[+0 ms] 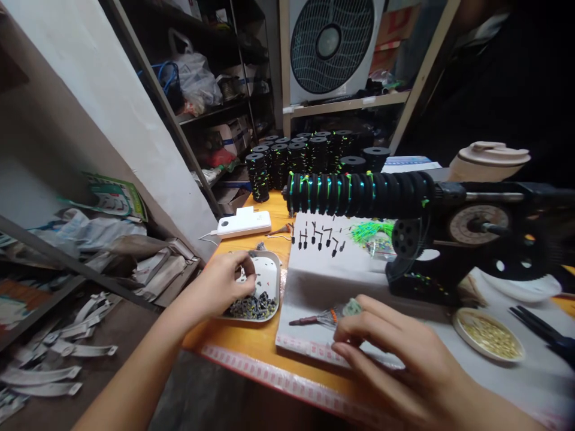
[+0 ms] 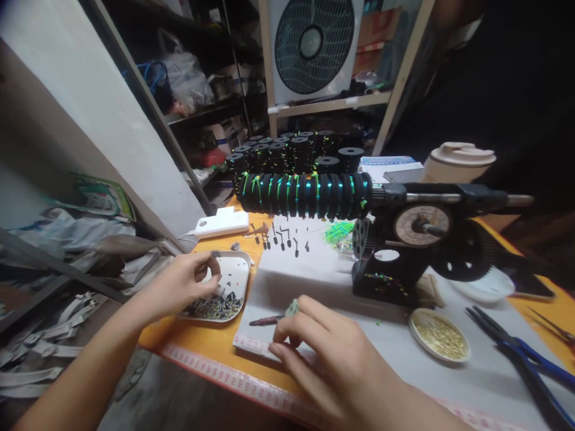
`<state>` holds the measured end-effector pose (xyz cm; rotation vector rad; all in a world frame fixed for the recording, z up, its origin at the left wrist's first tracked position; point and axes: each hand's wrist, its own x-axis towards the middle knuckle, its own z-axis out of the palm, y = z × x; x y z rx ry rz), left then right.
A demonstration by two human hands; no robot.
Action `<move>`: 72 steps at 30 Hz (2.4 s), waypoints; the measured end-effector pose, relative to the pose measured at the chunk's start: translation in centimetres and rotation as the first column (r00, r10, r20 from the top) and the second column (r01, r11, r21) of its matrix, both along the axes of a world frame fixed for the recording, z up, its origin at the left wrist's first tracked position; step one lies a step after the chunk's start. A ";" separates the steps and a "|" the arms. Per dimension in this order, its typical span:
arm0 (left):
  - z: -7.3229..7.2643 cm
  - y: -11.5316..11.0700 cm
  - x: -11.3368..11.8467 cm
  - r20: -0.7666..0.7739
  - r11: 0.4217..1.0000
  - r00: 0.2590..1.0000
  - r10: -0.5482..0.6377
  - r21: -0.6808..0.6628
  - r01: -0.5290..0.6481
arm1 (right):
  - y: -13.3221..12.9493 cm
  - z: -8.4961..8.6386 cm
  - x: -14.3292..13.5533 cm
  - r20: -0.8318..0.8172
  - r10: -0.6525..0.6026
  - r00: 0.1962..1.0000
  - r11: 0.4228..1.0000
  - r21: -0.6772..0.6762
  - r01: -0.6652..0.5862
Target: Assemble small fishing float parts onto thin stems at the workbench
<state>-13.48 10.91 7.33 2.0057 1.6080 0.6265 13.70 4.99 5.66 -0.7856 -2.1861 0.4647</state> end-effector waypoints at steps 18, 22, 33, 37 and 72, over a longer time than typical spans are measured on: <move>-5.3 -9.3 12.4 0.917 0.921 -0.142 0.373 -0.384 -0.057 | -0.9 -0.6 -0.1 -0.265 -0.064 0.962 0.998 0.003 0.067; -5.2 -9.8 13.0 0.928 0.899 -0.087 0.363 -0.373 -0.229 | -0.9 -0.5 -0.1 -0.265 -0.052 0.963 0.999 -0.006 0.053; -5.0 -10.1 13.0 0.954 0.906 -0.030 0.298 -0.293 -0.306 | -0.9 -0.5 -0.1 -0.252 -0.083 0.964 0.996 -0.007 0.083; -5.0 -10.2 13.1 0.957 0.910 -0.015 0.289 -0.279 -0.308 | -0.9 -0.5 -0.1 -0.252 -0.080 0.964 0.997 -0.010 0.080; -5.3 -9.9 12.6 0.995 0.979 -0.006 0.104 -0.103 -0.177 | -0.5 0.7 -0.1 -0.123 0.013 0.992 0.976 -0.215 -0.039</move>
